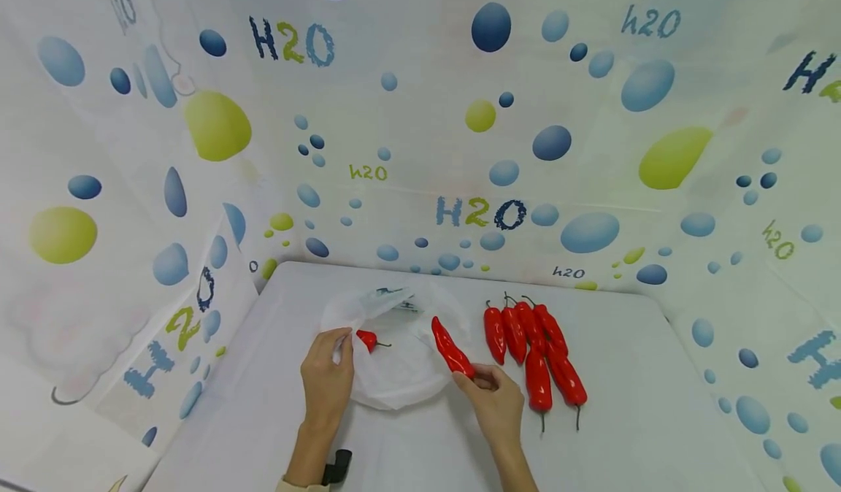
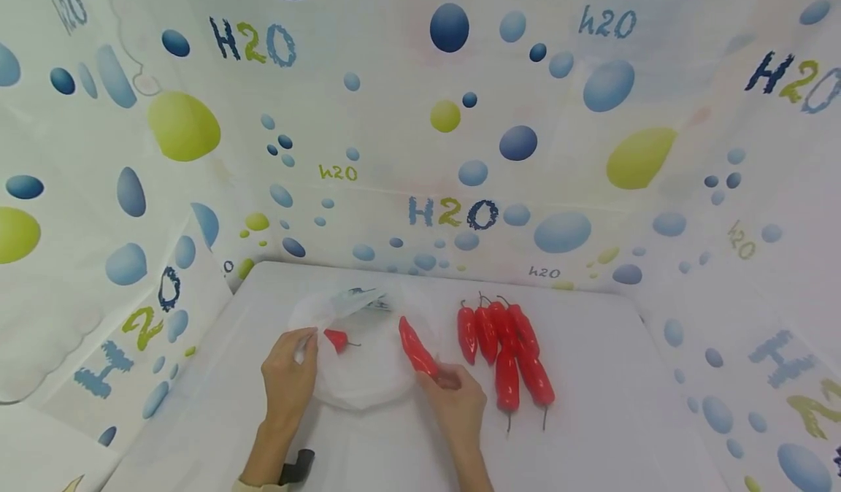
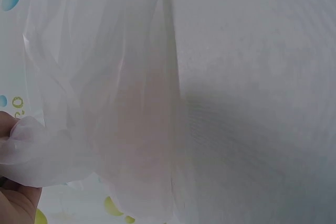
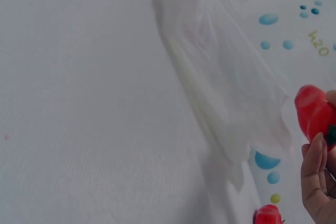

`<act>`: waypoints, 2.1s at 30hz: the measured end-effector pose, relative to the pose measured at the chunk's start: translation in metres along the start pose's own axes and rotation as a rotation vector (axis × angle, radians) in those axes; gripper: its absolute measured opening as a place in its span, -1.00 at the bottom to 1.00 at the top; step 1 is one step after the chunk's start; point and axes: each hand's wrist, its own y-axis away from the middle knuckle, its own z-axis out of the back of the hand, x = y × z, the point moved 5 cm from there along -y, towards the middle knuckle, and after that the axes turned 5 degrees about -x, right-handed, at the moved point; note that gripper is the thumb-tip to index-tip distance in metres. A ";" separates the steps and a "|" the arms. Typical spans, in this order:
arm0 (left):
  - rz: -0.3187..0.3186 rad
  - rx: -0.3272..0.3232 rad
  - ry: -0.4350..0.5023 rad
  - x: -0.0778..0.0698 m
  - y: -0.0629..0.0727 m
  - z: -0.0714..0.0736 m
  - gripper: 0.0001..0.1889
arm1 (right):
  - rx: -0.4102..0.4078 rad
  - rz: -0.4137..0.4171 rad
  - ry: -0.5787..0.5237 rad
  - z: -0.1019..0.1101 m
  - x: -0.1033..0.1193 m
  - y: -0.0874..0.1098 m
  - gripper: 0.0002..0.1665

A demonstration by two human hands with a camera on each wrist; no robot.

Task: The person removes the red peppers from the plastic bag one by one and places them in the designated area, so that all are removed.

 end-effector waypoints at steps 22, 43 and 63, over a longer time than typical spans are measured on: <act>0.010 0.013 0.008 0.002 0.002 -0.001 -0.80 | -0.070 -0.097 0.068 0.033 -0.029 -0.001 -0.36; -0.013 0.006 0.008 0.001 0.002 -0.004 -0.82 | -0.157 -0.101 0.124 0.054 -0.049 -0.005 -0.32; -0.018 -0.001 0.012 0.002 0.003 -0.005 -0.81 | -0.211 -0.152 0.165 0.070 -0.062 -0.003 -0.21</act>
